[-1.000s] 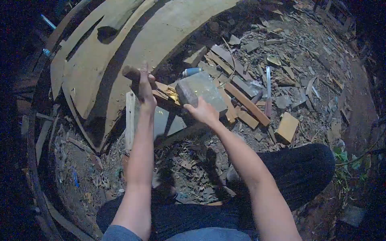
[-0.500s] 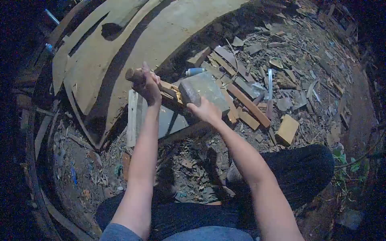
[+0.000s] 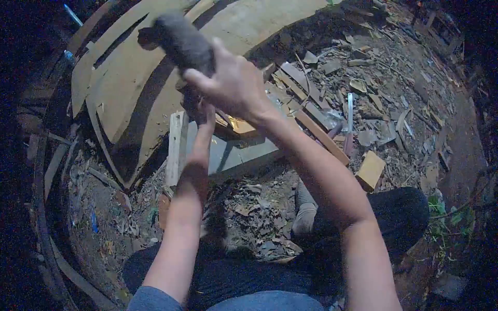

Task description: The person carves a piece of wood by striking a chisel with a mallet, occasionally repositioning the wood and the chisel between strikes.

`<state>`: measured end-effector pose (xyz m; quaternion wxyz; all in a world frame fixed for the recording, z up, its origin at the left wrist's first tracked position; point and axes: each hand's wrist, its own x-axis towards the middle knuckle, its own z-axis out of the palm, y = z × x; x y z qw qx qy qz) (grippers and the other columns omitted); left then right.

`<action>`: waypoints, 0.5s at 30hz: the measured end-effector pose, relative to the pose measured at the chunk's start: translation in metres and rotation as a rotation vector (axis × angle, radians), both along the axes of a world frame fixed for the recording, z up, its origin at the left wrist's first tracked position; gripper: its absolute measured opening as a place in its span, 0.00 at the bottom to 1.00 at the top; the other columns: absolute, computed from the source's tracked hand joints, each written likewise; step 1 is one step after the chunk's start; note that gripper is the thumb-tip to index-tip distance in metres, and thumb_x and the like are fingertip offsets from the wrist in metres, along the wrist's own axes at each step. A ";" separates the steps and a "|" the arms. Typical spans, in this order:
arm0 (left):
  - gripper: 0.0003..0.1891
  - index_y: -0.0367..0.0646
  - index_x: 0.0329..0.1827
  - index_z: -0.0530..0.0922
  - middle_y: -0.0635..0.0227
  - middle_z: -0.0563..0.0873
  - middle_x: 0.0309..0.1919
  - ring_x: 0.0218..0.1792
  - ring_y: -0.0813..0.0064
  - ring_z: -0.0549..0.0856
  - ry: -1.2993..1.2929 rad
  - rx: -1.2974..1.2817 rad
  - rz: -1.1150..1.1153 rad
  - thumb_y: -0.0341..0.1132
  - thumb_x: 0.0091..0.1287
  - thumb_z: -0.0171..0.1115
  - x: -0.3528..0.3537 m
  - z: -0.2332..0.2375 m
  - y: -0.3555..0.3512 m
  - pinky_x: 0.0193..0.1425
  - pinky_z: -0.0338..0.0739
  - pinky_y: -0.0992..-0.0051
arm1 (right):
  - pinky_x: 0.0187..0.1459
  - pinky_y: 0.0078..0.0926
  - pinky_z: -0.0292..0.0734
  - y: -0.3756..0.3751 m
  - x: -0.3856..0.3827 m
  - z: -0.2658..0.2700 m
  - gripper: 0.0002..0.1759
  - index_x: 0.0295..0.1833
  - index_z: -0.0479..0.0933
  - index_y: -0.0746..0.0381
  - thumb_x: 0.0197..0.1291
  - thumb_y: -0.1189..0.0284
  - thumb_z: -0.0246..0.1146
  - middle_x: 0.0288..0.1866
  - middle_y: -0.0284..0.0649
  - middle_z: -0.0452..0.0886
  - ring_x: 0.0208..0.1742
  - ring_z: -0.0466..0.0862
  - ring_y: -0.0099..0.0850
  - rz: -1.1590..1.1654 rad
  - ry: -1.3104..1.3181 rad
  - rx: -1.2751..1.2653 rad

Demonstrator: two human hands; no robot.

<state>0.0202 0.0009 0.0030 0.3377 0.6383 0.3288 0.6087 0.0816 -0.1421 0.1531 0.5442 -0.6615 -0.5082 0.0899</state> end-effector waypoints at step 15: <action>0.10 0.42 0.41 0.78 0.69 0.84 0.37 0.37 0.73 0.83 -0.095 0.024 0.023 0.36 0.61 0.67 0.001 -0.045 -0.003 0.39 0.75 0.70 | 0.34 0.51 0.78 0.002 -0.011 0.003 0.33 0.51 0.70 0.60 0.55 0.42 0.61 0.30 0.56 0.83 0.33 0.86 0.53 -0.003 -0.723 -0.379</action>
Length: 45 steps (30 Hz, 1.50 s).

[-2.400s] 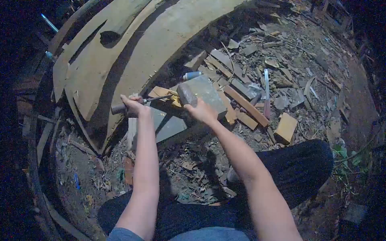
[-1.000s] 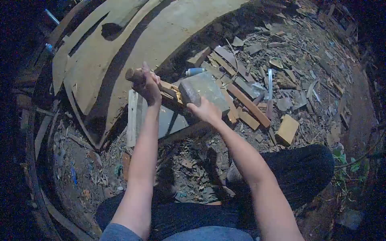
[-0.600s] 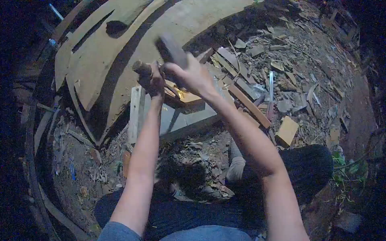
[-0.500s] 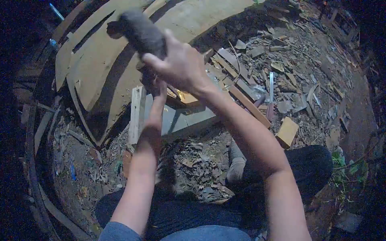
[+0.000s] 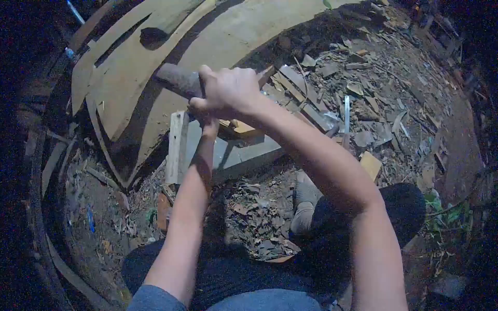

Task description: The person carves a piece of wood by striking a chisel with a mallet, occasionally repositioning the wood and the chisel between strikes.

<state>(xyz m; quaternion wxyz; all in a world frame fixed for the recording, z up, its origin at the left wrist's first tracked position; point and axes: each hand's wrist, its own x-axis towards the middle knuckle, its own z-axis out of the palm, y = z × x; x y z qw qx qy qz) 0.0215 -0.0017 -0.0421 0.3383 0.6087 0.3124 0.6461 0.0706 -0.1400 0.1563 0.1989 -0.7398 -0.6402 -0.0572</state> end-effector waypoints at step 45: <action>0.13 0.44 0.28 0.70 0.73 0.74 0.17 0.15 0.85 0.71 -0.414 -0.294 -0.196 0.33 0.66 0.66 -0.023 0.084 -0.016 0.19 0.66 0.80 | 0.54 0.50 0.76 -0.061 0.027 -0.201 0.50 0.67 0.67 0.64 0.53 0.32 0.56 0.51 0.59 0.83 0.54 0.83 0.54 -0.368 0.669 -0.376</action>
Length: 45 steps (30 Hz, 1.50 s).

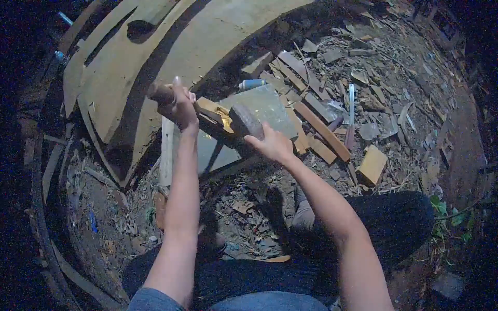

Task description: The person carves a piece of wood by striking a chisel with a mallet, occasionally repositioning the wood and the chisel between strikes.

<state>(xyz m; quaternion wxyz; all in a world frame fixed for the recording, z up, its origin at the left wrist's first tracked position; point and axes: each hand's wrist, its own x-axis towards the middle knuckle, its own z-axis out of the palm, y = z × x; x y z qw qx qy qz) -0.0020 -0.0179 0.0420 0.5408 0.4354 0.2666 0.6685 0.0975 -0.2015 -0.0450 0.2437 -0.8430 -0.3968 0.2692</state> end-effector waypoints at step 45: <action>0.17 0.48 0.21 0.68 0.76 0.73 0.19 0.19 0.86 0.70 0.035 -0.172 0.206 0.36 0.64 0.67 -0.002 -0.042 0.019 0.24 0.66 0.78 | 0.42 0.41 0.77 0.032 0.007 0.113 0.43 0.58 0.72 0.67 0.54 0.38 0.63 0.39 0.49 0.84 0.37 0.84 0.41 0.062 0.360 0.348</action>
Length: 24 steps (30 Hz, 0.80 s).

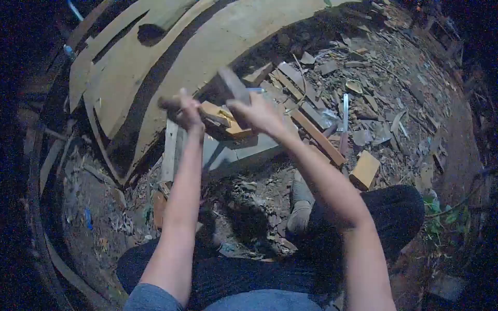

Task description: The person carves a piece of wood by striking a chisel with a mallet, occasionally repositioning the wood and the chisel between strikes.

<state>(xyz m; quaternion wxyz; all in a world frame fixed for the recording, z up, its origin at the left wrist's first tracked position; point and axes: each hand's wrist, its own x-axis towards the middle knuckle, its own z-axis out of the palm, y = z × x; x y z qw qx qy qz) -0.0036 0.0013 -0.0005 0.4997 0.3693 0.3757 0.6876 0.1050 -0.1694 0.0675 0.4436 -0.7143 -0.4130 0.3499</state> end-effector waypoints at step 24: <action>0.12 0.44 0.31 0.68 0.74 0.72 0.16 0.13 0.85 0.67 -0.152 0.100 -0.247 0.30 0.67 0.65 -0.008 0.044 -0.006 0.15 0.63 0.81 | 0.61 0.46 0.72 -0.032 0.009 -0.152 0.50 0.66 0.68 0.67 0.54 0.34 0.58 0.58 0.63 0.78 0.60 0.80 0.55 -0.098 -0.142 -0.290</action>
